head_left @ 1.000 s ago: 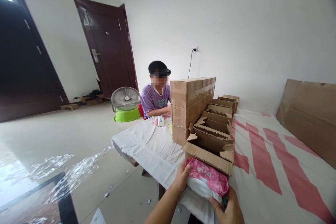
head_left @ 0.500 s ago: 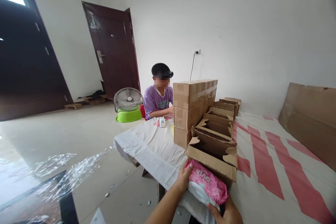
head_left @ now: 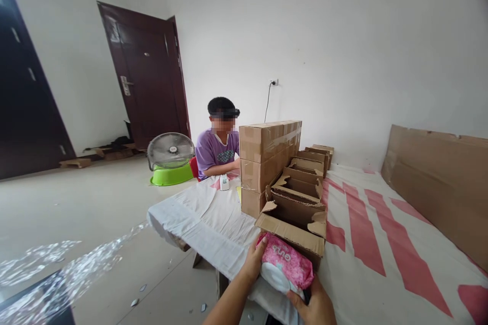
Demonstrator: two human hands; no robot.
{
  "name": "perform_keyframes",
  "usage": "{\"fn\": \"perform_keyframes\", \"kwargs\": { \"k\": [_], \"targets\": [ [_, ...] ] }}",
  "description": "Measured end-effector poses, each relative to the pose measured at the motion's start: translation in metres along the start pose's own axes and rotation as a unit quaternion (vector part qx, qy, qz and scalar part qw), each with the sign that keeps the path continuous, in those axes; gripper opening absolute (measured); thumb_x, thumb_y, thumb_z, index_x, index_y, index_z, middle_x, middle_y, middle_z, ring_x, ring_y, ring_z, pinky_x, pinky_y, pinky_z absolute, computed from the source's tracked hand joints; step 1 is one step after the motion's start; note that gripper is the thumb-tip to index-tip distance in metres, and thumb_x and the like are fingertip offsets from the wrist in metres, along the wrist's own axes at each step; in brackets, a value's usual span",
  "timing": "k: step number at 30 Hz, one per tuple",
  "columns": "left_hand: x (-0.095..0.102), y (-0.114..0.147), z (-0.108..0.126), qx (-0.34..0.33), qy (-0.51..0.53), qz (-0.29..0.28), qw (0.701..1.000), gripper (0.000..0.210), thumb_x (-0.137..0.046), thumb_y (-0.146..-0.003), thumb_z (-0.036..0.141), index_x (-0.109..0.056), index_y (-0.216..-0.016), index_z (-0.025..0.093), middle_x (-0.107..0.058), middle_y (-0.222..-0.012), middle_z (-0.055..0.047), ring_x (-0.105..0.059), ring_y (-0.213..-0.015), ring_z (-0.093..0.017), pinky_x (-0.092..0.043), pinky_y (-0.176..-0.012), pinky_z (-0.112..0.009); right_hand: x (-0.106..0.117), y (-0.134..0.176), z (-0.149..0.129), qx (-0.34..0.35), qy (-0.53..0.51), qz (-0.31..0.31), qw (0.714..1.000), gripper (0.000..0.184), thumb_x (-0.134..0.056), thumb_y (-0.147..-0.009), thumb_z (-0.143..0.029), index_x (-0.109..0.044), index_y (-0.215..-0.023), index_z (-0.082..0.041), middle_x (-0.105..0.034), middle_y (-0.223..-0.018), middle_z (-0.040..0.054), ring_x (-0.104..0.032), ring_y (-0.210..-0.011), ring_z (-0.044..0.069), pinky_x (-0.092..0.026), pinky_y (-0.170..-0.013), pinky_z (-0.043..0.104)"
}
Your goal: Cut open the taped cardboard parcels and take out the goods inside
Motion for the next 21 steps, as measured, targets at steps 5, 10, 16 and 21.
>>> {"fn": "perform_keyframes", "kwargs": {
  "k": [5,10,16,21],
  "targets": [
    [-0.003,0.001,0.002,0.012,0.015,0.002,1.000,0.058,-0.066,-0.073,0.058,-0.065,-0.113,0.017,-0.069,-0.120,-0.014,-0.058,-0.118,-0.037,-0.044,-0.102,-0.049,0.003,-0.001,-0.009,-0.005,-0.033,0.023,0.999,0.056,-0.067,-0.065,-0.057,-0.064,-0.105,-0.018,-0.074,-0.095,0.0132,-0.070,-0.090,0.032,-0.055,-0.076,0.036],
    [-0.003,0.001,0.002,0.009,0.030,-0.009,0.999,0.054,-0.066,-0.075,0.055,-0.064,-0.112,0.016,-0.069,-0.119,-0.014,-0.059,-0.117,-0.036,-0.043,-0.102,-0.049,0.014,-0.004,-0.024,-0.012,-0.040,0.008,0.999,0.054,-0.070,-0.064,-0.051,-0.064,-0.104,-0.016,-0.074,-0.095,0.0148,-0.070,-0.091,0.032,-0.055,-0.079,0.037],
    [-0.002,0.001,0.003,0.005,0.011,0.001,1.000,0.055,-0.067,-0.072,0.058,-0.066,-0.107,0.017,-0.071,-0.115,-0.014,-0.060,-0.116,-0.036,-0.043,-0.102,-0.048,0.019,-0.004,-0.032,0.000,-0.055,0.022,0.998,0.052,-0.073,-0.063,-0.048,-0.065,-0.104,-0.018,-0.075,-0.094,0.0127,-0.071,-0.088,0.032,-0.056,-0.076,0.037],
    [-0.003,0.002,0.004,0.001,0.015,-0.001,1.000,0.051,-0.067,-0.071,0.059,-0.068,-0.101,0.018,-0.071,-0.112,-0.013,-0.060,-0.114,-0.036,-0.042,-0.103,-0.049,0.020,-0.004,-0.033,0.012,-0.069,0.024,0.997,0.051,-0.072,-0.064,-0.049,-0.065,-0.105,-0.018,-0.075,-0.096,0.0121,-0.071,-0.089,0.031,-0.056,-0.076,0.037]
  ]
}}
Point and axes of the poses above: each hand's wrist, its own y-axis away from the middle knuckle, its own x-axis out of the back of the hand, z = x × y, the point moved 2 cm from there along -y, towards the middle knuckle
